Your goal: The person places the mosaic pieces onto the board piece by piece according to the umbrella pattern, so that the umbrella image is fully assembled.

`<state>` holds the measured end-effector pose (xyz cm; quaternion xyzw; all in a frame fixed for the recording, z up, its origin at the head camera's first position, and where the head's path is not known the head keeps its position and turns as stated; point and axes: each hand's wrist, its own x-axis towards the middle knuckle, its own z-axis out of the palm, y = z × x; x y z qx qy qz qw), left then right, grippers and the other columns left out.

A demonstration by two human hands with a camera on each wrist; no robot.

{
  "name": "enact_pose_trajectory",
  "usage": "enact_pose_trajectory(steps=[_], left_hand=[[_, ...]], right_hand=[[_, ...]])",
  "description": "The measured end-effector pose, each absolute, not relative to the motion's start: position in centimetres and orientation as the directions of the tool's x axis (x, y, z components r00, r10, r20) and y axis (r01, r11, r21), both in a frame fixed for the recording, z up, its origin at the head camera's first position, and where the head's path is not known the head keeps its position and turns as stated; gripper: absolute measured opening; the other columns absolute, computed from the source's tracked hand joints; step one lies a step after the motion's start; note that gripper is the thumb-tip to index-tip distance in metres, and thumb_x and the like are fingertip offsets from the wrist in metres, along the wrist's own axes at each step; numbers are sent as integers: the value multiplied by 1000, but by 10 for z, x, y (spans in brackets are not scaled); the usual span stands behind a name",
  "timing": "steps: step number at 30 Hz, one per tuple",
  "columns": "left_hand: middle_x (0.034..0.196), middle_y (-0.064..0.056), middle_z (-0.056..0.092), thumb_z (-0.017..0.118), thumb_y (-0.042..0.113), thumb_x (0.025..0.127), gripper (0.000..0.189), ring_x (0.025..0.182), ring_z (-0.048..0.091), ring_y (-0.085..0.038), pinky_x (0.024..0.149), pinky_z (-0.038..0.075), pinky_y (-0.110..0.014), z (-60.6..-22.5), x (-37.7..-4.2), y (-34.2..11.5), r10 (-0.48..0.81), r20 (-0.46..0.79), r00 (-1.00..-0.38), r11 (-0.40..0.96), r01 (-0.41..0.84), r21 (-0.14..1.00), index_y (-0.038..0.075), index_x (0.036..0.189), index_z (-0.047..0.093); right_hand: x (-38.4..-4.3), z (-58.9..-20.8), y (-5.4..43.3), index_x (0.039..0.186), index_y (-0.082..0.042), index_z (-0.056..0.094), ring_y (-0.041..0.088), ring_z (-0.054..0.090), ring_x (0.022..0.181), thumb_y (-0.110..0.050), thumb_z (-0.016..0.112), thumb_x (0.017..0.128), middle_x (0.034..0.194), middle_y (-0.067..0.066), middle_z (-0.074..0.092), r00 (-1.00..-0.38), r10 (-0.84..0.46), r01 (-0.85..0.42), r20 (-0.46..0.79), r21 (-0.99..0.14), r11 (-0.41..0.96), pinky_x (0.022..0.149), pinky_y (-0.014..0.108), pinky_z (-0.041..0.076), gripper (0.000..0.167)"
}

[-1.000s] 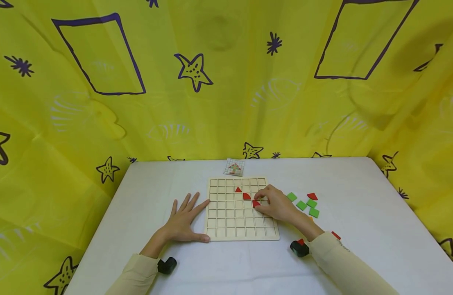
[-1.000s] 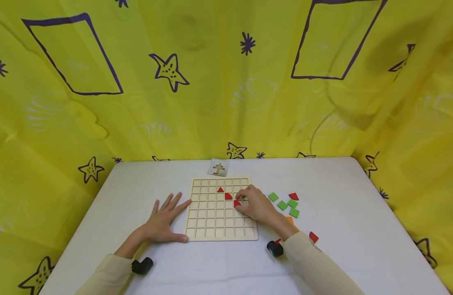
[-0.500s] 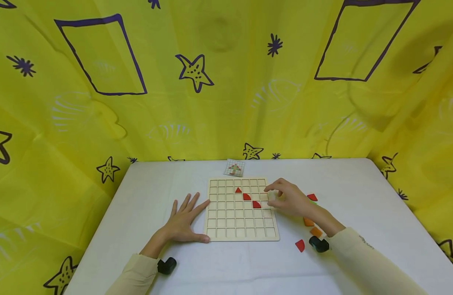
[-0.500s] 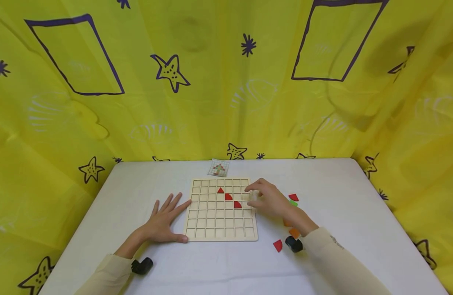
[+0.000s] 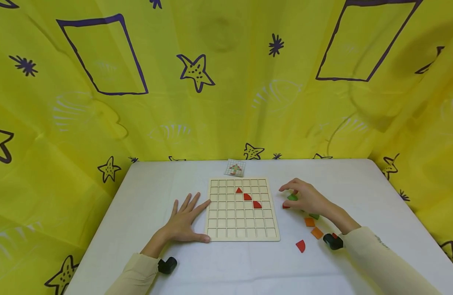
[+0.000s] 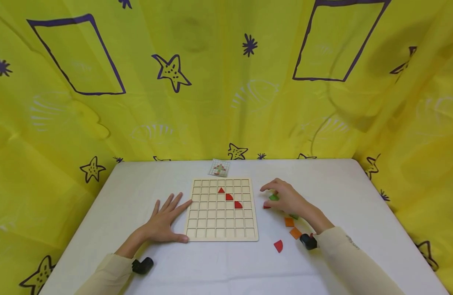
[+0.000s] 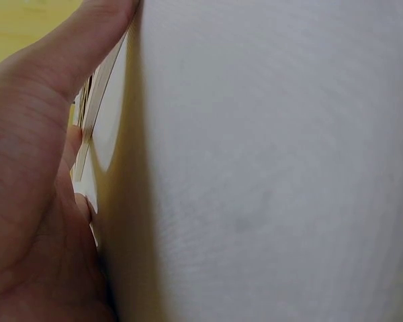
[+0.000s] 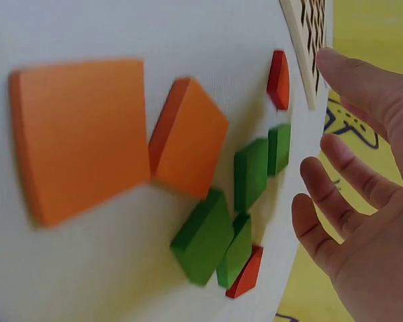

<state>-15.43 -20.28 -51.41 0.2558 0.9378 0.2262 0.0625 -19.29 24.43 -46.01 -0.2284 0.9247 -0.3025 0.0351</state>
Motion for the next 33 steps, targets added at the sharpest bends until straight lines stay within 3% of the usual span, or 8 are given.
enact_pose_trajectory(steps=[7,16,21,33], left_hand=[[170,-19,15,75,80,69,115,155,4,-46,114,-7,-75,-508,-152,-203,518,23,-855,751,467,468,26,162,33],[171,-18,13,76,79,69,116,156,3,-46,114,-8,-75,-509,-153,-203,521,24,-853,747,469,470,26,162,33],[172,-13,10,77,78,67,118,157,1,-41,115,-7,-73,-518,-156,-204,511,28,-859,766,470,438,29,163,30],[171,-18,14,74,81,69,116,156,2,-44,115,-9,-74,-512,-154,-202,516,33,-856,749,470,467,29,163,31]], right_hand=[[-199,-458,263,121,-8,73,28,60,98,-18,86,85,119,11,63,-900,-435,-355,1,-577,735,81,38,52,40],[-203,-459,278,116,-11,76,30,60,101,-14,83,88,119,11,63,-890,-453,-337,-52,-595,730,79,35,53,29],[-205,-461,280,115,-12,76,26,61,98,-11,81,89,119,10,63,-887,-459,-344,-49,-594,727,78,33,53,26],[-207,-463,279,111,-10,77,22,58,91,-11,81,89,116,11,64,-890,-455,-351,-26,-597,722,71,27,51,22]])
